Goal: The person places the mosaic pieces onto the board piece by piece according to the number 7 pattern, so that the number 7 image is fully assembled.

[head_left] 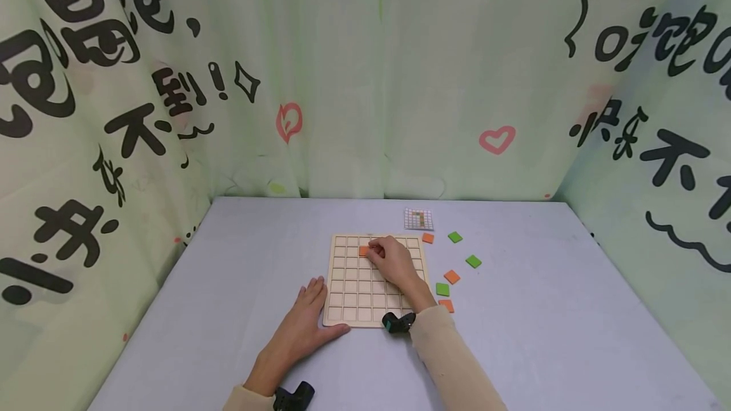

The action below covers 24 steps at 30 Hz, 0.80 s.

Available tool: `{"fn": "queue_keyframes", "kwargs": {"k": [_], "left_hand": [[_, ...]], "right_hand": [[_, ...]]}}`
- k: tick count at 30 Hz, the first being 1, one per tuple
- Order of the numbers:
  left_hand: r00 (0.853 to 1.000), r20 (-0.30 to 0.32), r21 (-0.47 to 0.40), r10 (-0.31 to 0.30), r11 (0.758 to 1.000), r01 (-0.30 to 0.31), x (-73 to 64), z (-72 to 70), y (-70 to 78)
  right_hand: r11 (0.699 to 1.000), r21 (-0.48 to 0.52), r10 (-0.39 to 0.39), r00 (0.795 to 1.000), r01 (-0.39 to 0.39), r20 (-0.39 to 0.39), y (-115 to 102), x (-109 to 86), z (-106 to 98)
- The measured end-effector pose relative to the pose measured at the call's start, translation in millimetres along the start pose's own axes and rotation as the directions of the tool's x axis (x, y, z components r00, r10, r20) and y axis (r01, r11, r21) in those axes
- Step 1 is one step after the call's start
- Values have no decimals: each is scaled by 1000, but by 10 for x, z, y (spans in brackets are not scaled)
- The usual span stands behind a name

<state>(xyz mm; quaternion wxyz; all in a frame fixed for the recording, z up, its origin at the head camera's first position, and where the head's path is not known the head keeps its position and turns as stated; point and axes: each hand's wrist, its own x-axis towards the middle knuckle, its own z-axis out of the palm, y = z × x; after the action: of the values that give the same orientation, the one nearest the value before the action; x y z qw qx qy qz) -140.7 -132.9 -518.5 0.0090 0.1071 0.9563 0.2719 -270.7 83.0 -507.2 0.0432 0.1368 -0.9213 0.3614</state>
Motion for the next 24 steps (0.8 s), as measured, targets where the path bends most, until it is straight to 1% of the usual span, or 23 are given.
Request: {"fn": "queue_keyframes", "kwargs": {"k": [4,15,19,24], "left_hand": [[1000,-3,4,1,1000,-1,2,1,-5],[1000,-1,6,-4,1000,4,8,11,-12],[1000,1,4,-2,1000,2,7,7,-6],[1000,-6,-2,4,1000,-4,0,1,-3]], "right_hand": [[1000,3,-6,1000,6,6,-2,-11,-14],[999,27,30,999,-30,28,-26,-103,-48],[999,32,27,999,-27,27,-31,-138,-52],[999,39,5,1000,-6,18,-26,-155,-49]]}}
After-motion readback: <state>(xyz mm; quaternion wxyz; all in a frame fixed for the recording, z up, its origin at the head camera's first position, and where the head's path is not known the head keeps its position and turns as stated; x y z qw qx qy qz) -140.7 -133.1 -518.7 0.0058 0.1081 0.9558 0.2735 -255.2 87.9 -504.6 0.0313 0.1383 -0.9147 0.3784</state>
